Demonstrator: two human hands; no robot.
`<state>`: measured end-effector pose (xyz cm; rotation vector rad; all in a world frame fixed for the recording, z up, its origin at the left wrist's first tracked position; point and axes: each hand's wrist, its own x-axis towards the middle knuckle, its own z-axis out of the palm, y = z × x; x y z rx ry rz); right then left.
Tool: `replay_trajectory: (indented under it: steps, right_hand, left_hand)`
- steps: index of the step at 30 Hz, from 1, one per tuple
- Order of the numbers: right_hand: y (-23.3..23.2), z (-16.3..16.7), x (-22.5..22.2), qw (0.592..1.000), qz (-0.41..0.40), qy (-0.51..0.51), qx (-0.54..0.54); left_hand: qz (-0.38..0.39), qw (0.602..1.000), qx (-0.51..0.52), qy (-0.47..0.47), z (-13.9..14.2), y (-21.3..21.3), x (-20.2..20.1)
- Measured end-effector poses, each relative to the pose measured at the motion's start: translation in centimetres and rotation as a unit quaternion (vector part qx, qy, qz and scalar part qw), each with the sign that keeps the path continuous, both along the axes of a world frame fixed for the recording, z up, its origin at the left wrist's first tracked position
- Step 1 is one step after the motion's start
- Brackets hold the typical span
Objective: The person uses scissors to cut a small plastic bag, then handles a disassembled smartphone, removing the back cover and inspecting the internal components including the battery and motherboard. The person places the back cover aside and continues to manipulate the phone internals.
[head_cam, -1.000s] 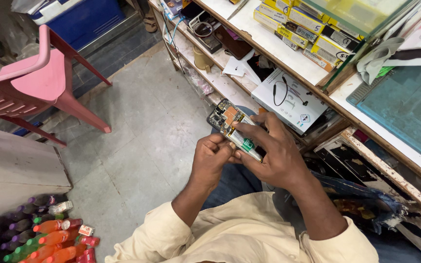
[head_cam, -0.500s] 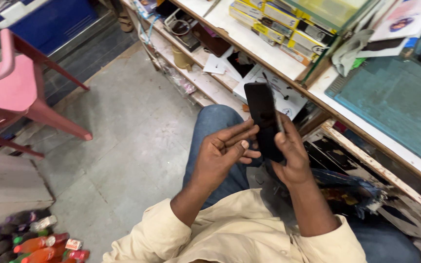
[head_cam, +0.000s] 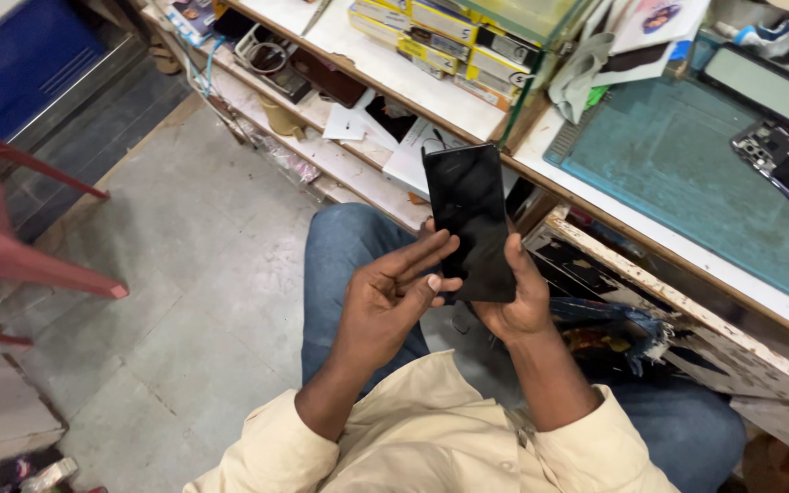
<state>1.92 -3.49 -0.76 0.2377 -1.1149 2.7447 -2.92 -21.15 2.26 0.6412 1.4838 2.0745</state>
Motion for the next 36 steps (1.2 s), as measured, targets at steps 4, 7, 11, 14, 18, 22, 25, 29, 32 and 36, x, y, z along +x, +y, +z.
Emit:
replay_trajectory:
  steps: [4, 7, 11, 14, 18, 22, 25, 29, 32, 36]
  right_hand:
    - [0.9, -0.1, 0.8, 0.990, -0.067, 0.008, 0.124]
    - [2.4, 0.7, 2.3, 0.936, -0.146, 0.007, 0.320]
    - [5.5, 3.1, 4.5, 0.815, -0.223, -0.014, 0.535]
    - [8.5, 5.1, 6.4, 0.736, -0.267, -0.033, 0.621]
    - [13.1, 6.5, 8.2, 0.613, -0.323, -0.101, 0.714]
    - [17.7, 6.5, 9.2, 0.549, -0.353, -0.154, 0.742]
    - [20.5, 6.0, 9.1, 0.544, -0.354, -0.166, 0.742]
    - [22.4, 4.9, 8.8, 0.522, -0.359, -0.159, 0.757]
    - [23.0, 4.2, 8.6, 0.525, -0.363, -0.162, 0.753]
    - [23.1, 3.6, 8.7, 0.536, -0.359, -0.154, 0.749]
  left_hand:
    - [-0.028, 1.000, -0.003, -0.006, -0.1, 0.4, -0.1]
    - [-0.047, 0.997, -0.042, -0.043, -0.5, 0.8, 0.0]
    - [-0.115, 0.993, -0.036, -0.013, -1.0, 1.8, 0.1]
    - [-0.161, 0.984, -0.077, -0.013, -1.1, 2.5, 0.0]
    - [-0.203, 0.967, -0.152, 0.021, -0.9, 3.7, -0.1]
    - [-0.233, 0.953, -0.178, 0.074, -0.4, 4.9, 0.0]
    - [-0.252, 0.947, -0.182, 0.083, -0.2, 5.6, 0.3]
    - [-0.263, 0.936, -0.211, 0.102, 0.0, 6.4, 0.4]
    - [-0.269, 0.927, -0.248, 0.085, -0.1, 6.9, 0.5]
    - [-0.281, 0.924, -0.247, 0.078, 0.0, 7.6, 0.5]
